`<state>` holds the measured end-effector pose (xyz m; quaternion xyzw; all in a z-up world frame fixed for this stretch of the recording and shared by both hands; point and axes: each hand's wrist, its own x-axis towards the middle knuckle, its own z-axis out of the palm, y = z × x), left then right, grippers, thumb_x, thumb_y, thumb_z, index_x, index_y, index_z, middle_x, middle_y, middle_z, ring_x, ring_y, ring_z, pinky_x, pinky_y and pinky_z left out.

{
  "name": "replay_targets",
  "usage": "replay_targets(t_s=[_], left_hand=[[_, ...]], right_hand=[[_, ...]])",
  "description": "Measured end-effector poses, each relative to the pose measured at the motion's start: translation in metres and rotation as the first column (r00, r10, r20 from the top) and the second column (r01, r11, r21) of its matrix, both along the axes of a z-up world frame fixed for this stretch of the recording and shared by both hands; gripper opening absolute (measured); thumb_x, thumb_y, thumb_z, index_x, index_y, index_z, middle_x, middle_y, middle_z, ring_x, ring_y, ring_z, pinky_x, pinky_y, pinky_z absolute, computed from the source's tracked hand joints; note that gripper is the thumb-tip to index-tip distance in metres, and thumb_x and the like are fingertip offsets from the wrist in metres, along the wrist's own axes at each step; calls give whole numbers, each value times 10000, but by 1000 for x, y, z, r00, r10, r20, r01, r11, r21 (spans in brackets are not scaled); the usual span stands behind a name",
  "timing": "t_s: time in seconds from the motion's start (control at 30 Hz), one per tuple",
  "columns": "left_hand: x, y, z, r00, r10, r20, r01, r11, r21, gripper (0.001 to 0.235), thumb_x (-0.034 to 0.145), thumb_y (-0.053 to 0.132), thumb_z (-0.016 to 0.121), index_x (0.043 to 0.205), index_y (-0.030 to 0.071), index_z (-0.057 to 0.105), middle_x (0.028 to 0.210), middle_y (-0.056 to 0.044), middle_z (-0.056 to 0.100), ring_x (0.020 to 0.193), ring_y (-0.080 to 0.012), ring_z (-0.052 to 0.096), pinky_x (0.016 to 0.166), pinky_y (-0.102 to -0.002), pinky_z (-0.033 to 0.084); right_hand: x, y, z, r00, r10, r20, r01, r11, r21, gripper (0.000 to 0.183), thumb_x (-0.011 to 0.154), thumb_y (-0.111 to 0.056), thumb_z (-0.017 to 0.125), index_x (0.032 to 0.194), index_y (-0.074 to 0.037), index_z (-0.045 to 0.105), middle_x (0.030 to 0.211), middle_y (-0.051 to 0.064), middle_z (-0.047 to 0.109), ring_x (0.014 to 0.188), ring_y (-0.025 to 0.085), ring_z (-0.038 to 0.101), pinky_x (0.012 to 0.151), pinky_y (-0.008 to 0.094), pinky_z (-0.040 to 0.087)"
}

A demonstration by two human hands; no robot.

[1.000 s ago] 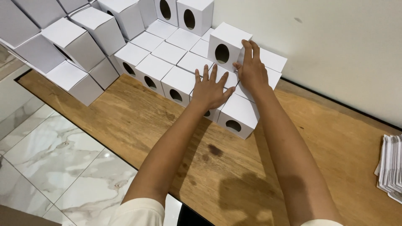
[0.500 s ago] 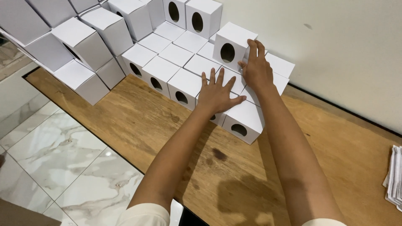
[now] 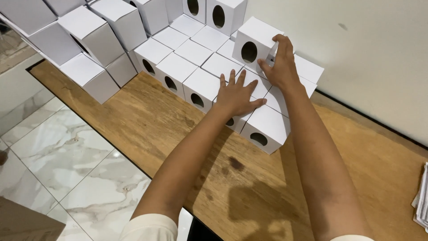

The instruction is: Folding and assembling cardboard boxes from flat templates.

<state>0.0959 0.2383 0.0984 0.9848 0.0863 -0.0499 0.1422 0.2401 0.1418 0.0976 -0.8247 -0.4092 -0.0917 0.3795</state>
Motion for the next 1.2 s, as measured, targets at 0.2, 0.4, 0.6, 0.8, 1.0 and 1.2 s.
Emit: replay_targets(t_s=[0.2,0.4,0.6,0.8,1.0,1.2], left_hand=[[-13,7,-43,669,-37,743,89,996,-31,392,912,409,537,1063,73,673,1261,-141,583,1267,-333,463,1075,-606,244],[-43,-2,-66,369,-4,929,82,996,-28,225,876,268,583,951,61,632,1084,-119,597,1106,-281,552,1070,-539,290],[-53,-4,-89,331,-72,941,89,995,45,248,883,284,565,981,60,602,1127,-163,598,1166,-320,547,1073,-546,218],[-52,-5,-90,375,-86,923,79,995,61,326,899,403,550,986,94,605,1143,-140,593,1182,-305,542,1065,-535,192],[-45,-3,-94,352,-87,932,63,996,70,311,902,398,570,979,98,597,1132,-122,598,1156,-290,548,1042,-528,246],[-42,-2,-97,327,-78,942,73,996,56,292,894,392,572,957,107,592,1107,-108,599,1135,-280,555,1030,-516,254]], right_hand=[[1,2,0,997,59,-53,-54,995,83,484,844,-116,647,1193,-109,312,1236,137,401,1055,287,459,841,372,461],[7,1,11,1000,0,24,-5,970,243,529,833,-90,769,1140,-110,338,1165,118,386,1065,242,446,850,310,507],[17,1,12,998,-57,17,52,976,212,506,840,-48,726,1156,-115,336,1185,116,375,987,233,479,891,325,480],[35,19,1,999,-47,-20,50,985,168,500,855,-33,690,1205,-107,341,1265,141,358,1138,276,444,921,354,485],[47,45,-11,982,-176,-63,182,979,91,482,892,-82,664,1262,-185,372,1259,146,366,923,271,609,838,412,498],[58,64,-17,982,-186,-39,189,978,84,484,915,-69,611,1301,-161,335,1155,194,418,1029,304,500,898,387,460]])
